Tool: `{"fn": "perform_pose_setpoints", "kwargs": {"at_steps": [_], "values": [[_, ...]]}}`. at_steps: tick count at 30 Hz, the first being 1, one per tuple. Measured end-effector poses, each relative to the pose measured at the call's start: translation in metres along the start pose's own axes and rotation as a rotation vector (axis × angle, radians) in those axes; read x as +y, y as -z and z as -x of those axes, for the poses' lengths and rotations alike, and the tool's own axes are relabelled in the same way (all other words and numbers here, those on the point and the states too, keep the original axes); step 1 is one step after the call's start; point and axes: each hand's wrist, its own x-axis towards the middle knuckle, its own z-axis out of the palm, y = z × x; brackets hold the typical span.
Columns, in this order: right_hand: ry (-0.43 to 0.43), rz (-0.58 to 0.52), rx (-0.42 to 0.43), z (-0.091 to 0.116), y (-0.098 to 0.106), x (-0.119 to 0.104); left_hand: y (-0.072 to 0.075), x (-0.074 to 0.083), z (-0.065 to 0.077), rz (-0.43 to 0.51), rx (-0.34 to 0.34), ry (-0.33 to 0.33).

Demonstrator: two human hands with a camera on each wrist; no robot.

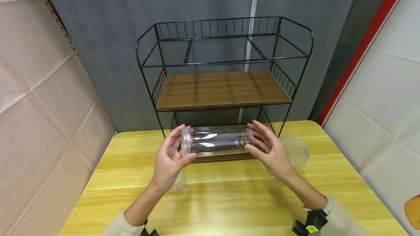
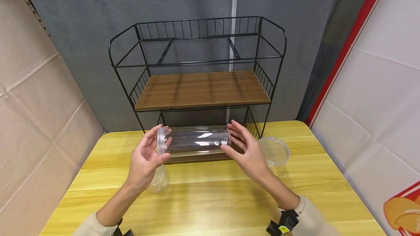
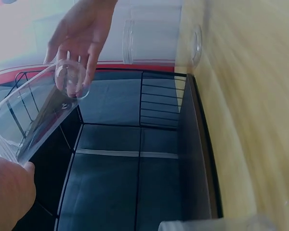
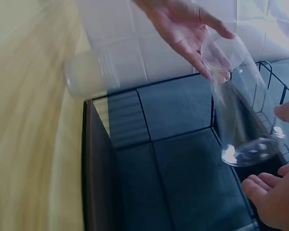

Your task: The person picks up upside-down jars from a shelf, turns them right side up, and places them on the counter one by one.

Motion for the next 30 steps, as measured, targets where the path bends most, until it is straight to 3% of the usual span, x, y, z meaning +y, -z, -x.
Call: {"fn": "perform_pose_setpoints", "kwargs": {"at_steps": [7, 11, 22, 30], "values": [[0.119, 0.406, 0.023, -0.003, 0.029, -0.015, 0.006, 0.007, -0.009, -0.082, -0.059, 0.012], [0.158, 0.544, 0.077, -0.006, 0.047, -0.026, 0.008, 0.007, -0.011, -0.135, -0.082, 0.029], [0.223, 0.661, 0.256, -0.021, 0.085, -0.038, 0.009, 0.003, -0.014, -0.376, -0.125, 0.077], [0.145, 0.629, 0.249, -0.040, 0.101, -0.038, 0.004, -0.005, -0.021, -0.563, -0.173, 0.061]]}}
